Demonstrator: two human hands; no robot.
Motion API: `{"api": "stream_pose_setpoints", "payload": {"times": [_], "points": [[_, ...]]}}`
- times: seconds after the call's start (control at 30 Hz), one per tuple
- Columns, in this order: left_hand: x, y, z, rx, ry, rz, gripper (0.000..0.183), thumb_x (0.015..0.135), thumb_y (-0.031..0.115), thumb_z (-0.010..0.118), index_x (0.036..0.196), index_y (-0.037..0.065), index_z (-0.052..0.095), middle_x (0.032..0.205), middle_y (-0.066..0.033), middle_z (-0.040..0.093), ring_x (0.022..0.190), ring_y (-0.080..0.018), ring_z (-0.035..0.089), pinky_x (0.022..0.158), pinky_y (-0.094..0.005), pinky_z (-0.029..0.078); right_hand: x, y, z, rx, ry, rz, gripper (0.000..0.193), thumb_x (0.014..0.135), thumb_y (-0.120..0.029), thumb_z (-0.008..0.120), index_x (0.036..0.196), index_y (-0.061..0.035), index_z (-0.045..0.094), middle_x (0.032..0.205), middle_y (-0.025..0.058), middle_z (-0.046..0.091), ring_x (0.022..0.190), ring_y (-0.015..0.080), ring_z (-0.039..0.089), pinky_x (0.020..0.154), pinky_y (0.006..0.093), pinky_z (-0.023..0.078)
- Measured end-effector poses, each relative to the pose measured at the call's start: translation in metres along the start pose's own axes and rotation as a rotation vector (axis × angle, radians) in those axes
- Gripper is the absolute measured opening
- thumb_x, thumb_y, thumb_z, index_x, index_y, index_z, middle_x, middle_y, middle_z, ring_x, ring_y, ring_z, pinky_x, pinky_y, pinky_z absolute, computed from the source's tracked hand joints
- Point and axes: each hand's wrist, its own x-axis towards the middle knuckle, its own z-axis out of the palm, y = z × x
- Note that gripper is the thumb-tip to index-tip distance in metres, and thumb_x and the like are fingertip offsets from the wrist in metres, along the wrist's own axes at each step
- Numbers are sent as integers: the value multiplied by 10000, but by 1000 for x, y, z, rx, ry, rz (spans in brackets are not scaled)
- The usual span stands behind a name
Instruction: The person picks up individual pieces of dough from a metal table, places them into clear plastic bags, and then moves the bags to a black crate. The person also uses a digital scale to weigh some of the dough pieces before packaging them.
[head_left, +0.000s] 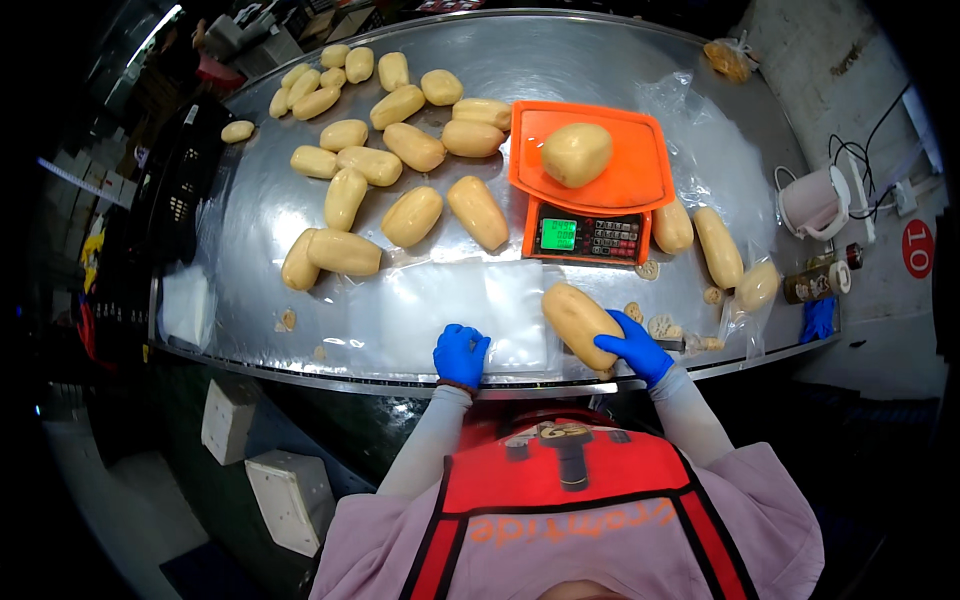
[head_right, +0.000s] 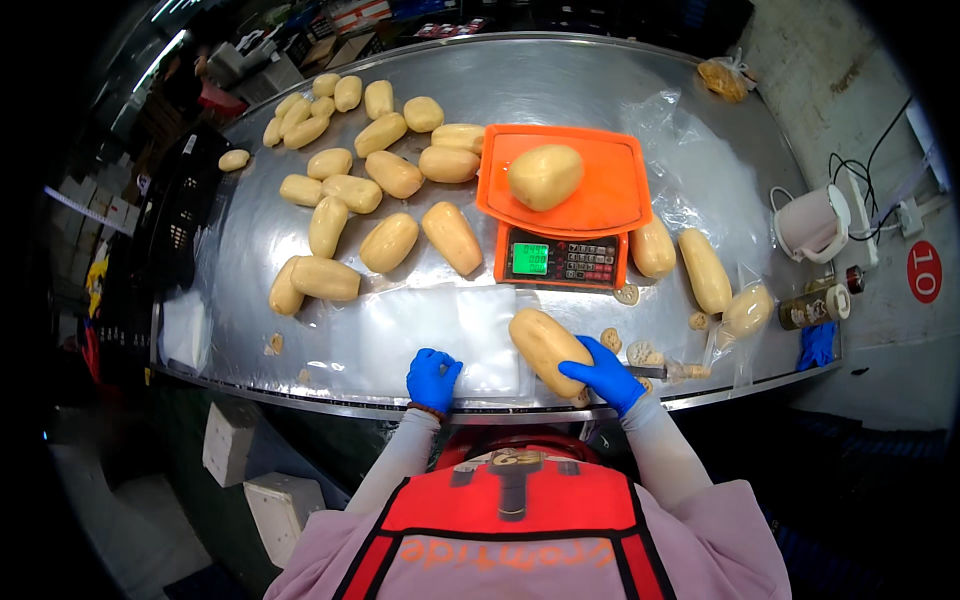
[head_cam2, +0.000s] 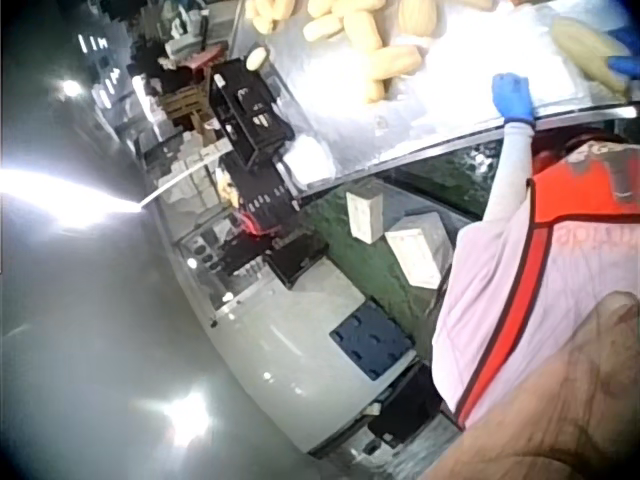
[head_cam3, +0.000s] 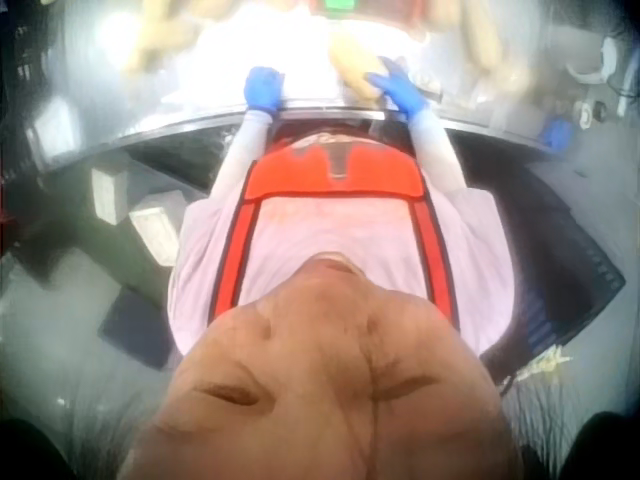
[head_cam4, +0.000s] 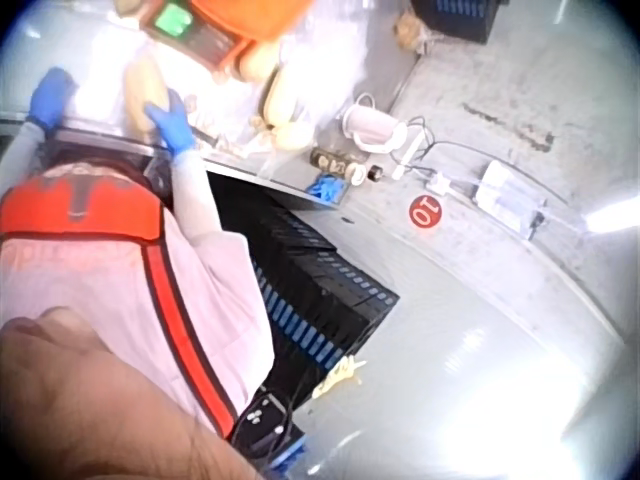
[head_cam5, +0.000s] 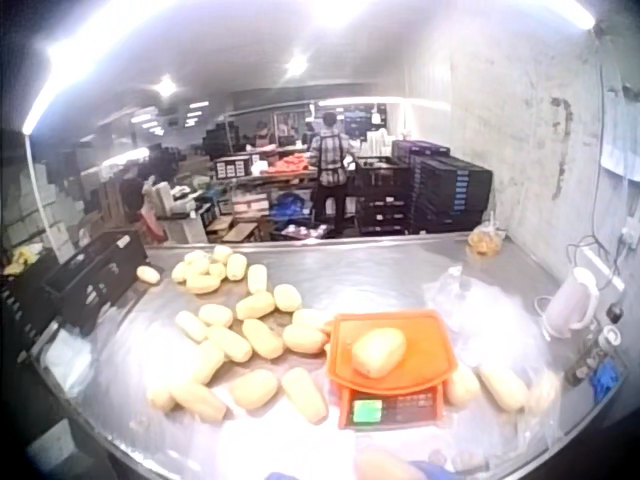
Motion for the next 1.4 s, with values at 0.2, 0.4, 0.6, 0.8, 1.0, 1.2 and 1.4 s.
{"api": "stream_pose_setpoints", "payload": {"times": [0.2, 0.4, 0.6, 0.8, 1.0, 1.2, 1.4], "points": [[-13, -9, -7, -29, 59, 95, 180, 720, 249, 747, 763, 108, 643, 857, -101, 588, 814, -307, 590, 701, -408, 478, -9, -75, 5, -974, 181, -304, 834, 628, -424, 781, 1326, -88, 472, 1143, 152, 608, 963, 303, 622, 851, 415, 476], [-5, -16, -1, 3, -21, 6, 152, 762, 225, 710, 797, 96, 638, 848, -98, 602, 811, -307, 603, 701, -397, 485, 40, -76, 60, -1303, 259, -452, 893, 631, -500, 765, 1356, -99, 432, 1126, 103, 614, 907, 263, 620, 739, 407, 467], [-10, -35, -9, -343, 2, -87, 119, 814, 170, 650, 841, 55, 637, 884, -119, 615, 799, -283, 612, 709, -367, 486, 44, -31, 62, -920, 31, -344, 911, 627, -473, 797, 1365, -100, 416, 1266, 174, 550, 1105, 354, 559, 947, 431, 451], [-1, -32, -40, -505, 31, -78, 146, 835, 157, 668, 910, 34, 646, 926, -92, 626, 802, -192, 606, 725, -316, 487, 38, 9, 47, -697, -22, -234, 892, 636, -435, 807, 1367, -101, 419, 1240, 179, 572, 1129, 349, 562, 953, 403, 454], [39, -44, -26, 111, 242, -322, 376, 691, 328, 792, 965, 119, 644, 1078, -101, 583, 967, -314, 576, 804, -418, 473, 38, -3, 48, -601, -89, -280, 920, 659, -401, 806, 1406, -91, 369, 1275, 183, 551, 1175, 326, 541, 978, 388, 433], [50, -72, -43, -72, 175, -202, 279, 839, 330, 618, 821, 57, 671, 840, -156, 628, 811, -343, 598, 740, -428, 474, 34, -5, 44, -530, -98, -109, 853, 700, -345, 794, 1394, -70, 383, 1250, 185, 565, 1168, 297, 546, 972, 377, 433], [-8, -25, -76, -348, -160, 2, 150, 831, 160, 655, 909, 36, 689, 862, -136, 672, 777, -242, 650, 714, -340, 506, 23, -38, 60, 143, -184, -6, 752, 775, -289, 732, 1387, -39, 373, 1258, 108, 540, 1118, 195, 541, 937, 326, 453]]}}
